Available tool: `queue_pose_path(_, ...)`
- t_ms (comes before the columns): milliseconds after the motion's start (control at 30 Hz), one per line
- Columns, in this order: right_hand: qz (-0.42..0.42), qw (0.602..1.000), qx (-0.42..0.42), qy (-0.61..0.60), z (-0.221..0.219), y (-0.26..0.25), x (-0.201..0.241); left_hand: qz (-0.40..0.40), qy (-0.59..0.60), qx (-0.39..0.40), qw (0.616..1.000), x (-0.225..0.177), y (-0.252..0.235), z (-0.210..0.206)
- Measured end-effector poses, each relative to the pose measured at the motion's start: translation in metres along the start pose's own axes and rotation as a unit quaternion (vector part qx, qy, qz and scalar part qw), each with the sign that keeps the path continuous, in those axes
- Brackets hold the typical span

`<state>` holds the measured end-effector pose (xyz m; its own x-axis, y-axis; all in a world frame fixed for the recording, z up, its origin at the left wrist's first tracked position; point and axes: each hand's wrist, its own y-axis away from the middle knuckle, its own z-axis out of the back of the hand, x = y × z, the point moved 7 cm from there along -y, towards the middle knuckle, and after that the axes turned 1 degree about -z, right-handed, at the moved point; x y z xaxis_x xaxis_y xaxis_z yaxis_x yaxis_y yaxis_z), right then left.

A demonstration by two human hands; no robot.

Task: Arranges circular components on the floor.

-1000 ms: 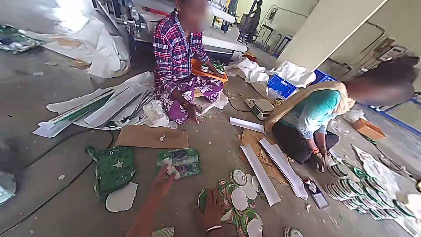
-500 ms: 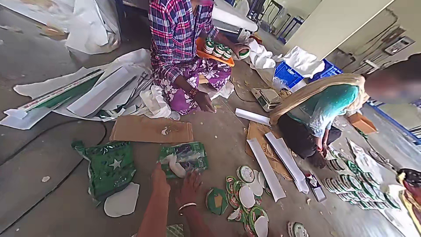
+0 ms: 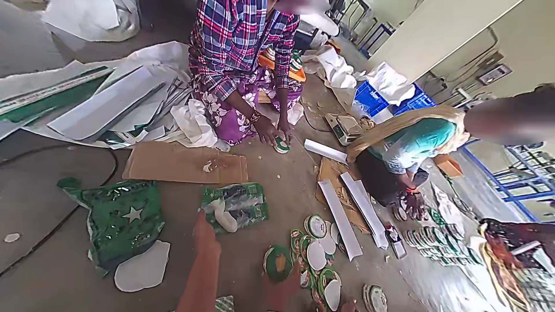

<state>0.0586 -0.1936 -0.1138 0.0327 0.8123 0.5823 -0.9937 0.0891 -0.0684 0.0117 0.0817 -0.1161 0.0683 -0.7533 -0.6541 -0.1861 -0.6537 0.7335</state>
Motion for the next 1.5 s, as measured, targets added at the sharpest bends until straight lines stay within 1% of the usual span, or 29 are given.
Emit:
queue_pose_path(67,-0.066,0.997,0.031,-0.001,-0.005,-0.001,-0.017,-0.008,-0.029,-0.008,1.0,-0.002,-0.002,0.002)
queue_pose_path(167,-0.071,0.997,0.021,-0.023,-0.019,-0.032,-0.013,-0.007,-0.065,-0.013,0.998,-0.009,-0.002,0.004)
queue_pose_path(233,-0.066,0.998,0.006,-0.006,-0.028,-0.072,0.006,0.009,-0.057,-0.045,0.997,-0.014,0.002,0.005)
queue_pose_path(300,-0.066,0.998,-0.005,-0.01,-0.042,-0.119,0.03,-0.017,-0.05,-0.023,0.998,-0.008,0.0,0.005)
queue_pose_path(333,-0.056,0.998,-0.001,-0.027,-0.049,-0.139,0.046,-0.036,-0.045,-0.015,0.998,-0.005,0.0,0.004)
queue_pose_path(400,-0.004,0.994,0.049,-0.096,-0.065,-0.168,0.078,-0.067,-0.055,-0.008,0.996,-0.005,-0.003,0.003)
queue_pose_path(433,0.021,0.99,0.059,-0.125,-0.065,-0.176,0.092,-0.077,-0.062,-0.009,0.995,-0.006,-0.005,0.003)
queue_pose_path(500,0.019,0.993,0.017,-0.111,-0.044,-0.184,0.106,-0.081,-0.051,-0.021,0.995,-0.005,-0.015,0.004)
queue_pose_path(567,-0.032,0.998,-0.037,-0.024,-0.021,-0.193,0.085,-0.079,-0.048,-0.028,0.995,-0.006,-0.017,0.004)
queue_pose_path(633,-0.108,0.991,-0.058,0.058,-0.004,-0.207,0.035,-0.09,-0.053,-0.032,0.994,-0.009,-0.014,0.003)
queue_pose_path(733,-0.202,0.972,0.021,0.117,0.007,-0.228,-0.022,-0.108,-0.065,-0.032,0.991,-0.013,-0.009,-0.002)
queue_pose_path(800,-0.211,0.965,0.068,0.142,0.006,-0.237,-0.035,-0.113,-0.07,-0.031,0.991,-0.014,-0.008,-0.004)
queue_pose_path(867,-0.194,0.968,0.075,0.143,0.007,-0.244,-0.034,-0.122,-0.076,-0.031,0.989,-0.017,-0.006,-0.007)
queue_pose_path(933,-0.157,0.983,0.053,0.078,0.018,-0.246,-0.026,-0.121,-0.073,-0.027,0.99,-0.017,-0.005,-0.009)
queue_pose_path(967,-0.132,0.99,0.042,-0.01,0.024,-0.241,-0.019,-0.12,-0.071,-0.026,0.99,-0.017,-0.005,-0.009)
queue_pose_path(1000,-0.117,0.982,0.043,-0.143,0.03,-0.23,-0.01,-0.121,-0.071,-0.027,0.99,-0.017,-0.005,-0.008)
queue_pose_path(1033,-0.132,0.944,0.058,-0.298,0.033,-0.212,0.0,-0.121,-0.071,-0.028,0.99,-0.017,-0.005,-0.007)
queue_pose_path(1067,-0.167,0.879,0.082,-0.438,0.03,-0.192,0.008,-0.121,-0.071,-0.029,0.99,-0.017,-0.004,-0.006)
queue_pose_path(1133,-0.236,0.683,0.169,-0.67,0.011,-0.155,0.011,-0.12,-0.074,-0.023,0.99,-0.018,-0.003,-0.006)
queue_pose_path(1167,-0.247,0.584,0.232,-0.738,-0.002,-0.14,0.013,-0.118,-0.073,-0.018,0.99,-0.019,-0.002,-0.007)
queue_pose_path(1200,-0.242,0.514,0.295,-0.769,-0.01,-0.127,0.019,-0.116,-0.071,-0.015,0.991,-0.019,0.0,-0.006)
queue_pose_path(1233,-0.233,0.505,0.317,-0.768,-0.014,-0.117,0.023,-0.114,-0.067,-0.016,0.991,-0.02,0.001,-0.006)
queue_pose_path(1267,-0.214,0.553,0.309,-0.743,-0.014,-0.109,0.026,-0.115,-0.064,-0.018,0.991,-0.022,0.003,-0.004)
queue_pose_path(1300,-0.179,0.648,0.275,-0.687,-0.011,-0.102,0.028,-0.117,-0.066,-0.023,0.991,-0.023,0.004,-0.003)
queue_pose_path(1333,-0.114,0.766,0.253,-0.58,-0.008,-0.095,0.032,-0.124,-0.071,-0.03,0.989,-0.025,0.006,-0.002)
queue_pose_path(1367,-0.019,0.858,0.285,-0.426,-0.009,-0.088,0.039,-0.138,-0.085,-0.031,0.986,-0.028,0.009,-0.001)
queue_pose_path(1400,0.061,0.912,0.307,-0.264,-0.015,-0.081,0.047,-0.157,-0.108,-0.031,0.981,-0.031,0.013,0.0)
queue_pose_path(1433,0.131,0.935,0.309,-0.116,-0.023,-0.073,0.051,-0.185,-0.134,-0.03,0.973,-0.034,0.018,-0.001)
queue_pose_path(1500,0.187,0.932,0.295,0.1,-0.039,-0.054,0.053,-0.246,-0.164,-0.017,0.955,-0.036,0.025,-0.006)
